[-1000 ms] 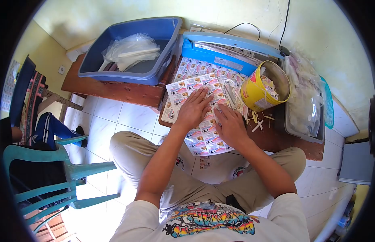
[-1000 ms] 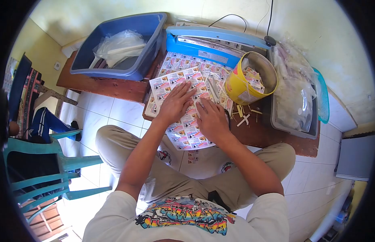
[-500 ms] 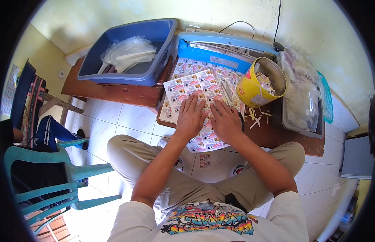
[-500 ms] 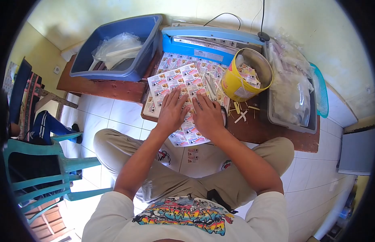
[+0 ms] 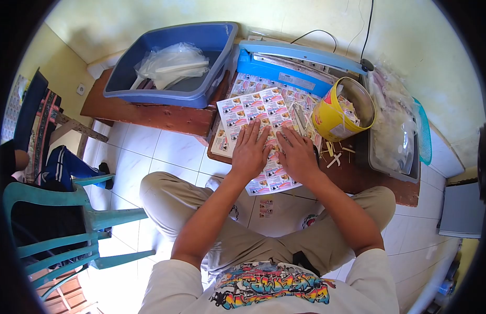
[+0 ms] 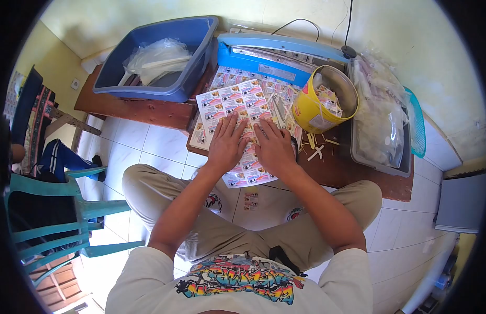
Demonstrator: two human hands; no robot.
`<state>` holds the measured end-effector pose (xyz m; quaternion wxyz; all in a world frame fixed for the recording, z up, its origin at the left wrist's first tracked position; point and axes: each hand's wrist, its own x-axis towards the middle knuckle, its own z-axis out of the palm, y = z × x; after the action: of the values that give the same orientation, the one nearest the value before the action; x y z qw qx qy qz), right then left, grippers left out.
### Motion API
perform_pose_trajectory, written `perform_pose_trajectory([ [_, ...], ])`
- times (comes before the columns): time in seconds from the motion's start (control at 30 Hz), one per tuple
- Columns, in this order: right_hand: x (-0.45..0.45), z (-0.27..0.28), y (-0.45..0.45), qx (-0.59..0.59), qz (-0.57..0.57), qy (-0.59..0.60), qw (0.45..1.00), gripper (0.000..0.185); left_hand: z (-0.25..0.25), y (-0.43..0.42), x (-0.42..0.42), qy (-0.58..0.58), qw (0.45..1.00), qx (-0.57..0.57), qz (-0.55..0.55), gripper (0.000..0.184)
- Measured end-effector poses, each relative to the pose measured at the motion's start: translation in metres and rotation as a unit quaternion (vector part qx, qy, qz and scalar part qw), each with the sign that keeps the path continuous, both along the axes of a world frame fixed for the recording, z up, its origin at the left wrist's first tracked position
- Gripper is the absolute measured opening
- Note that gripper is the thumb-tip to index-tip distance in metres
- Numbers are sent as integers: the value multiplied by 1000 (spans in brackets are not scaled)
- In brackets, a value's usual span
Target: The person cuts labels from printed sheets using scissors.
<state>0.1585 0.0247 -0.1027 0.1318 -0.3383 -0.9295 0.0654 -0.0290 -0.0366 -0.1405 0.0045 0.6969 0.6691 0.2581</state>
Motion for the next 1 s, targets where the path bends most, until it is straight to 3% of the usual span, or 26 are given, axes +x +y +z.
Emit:
perform_pose_trajectory([
  [0.77,10,2,2,-17,39,44,998,52,-4,34,-14,4,998,50,24,46],
  [1.0,13,5,1,-35,33,49,998,55,4,11,9,-14,999,26,21,54],
])
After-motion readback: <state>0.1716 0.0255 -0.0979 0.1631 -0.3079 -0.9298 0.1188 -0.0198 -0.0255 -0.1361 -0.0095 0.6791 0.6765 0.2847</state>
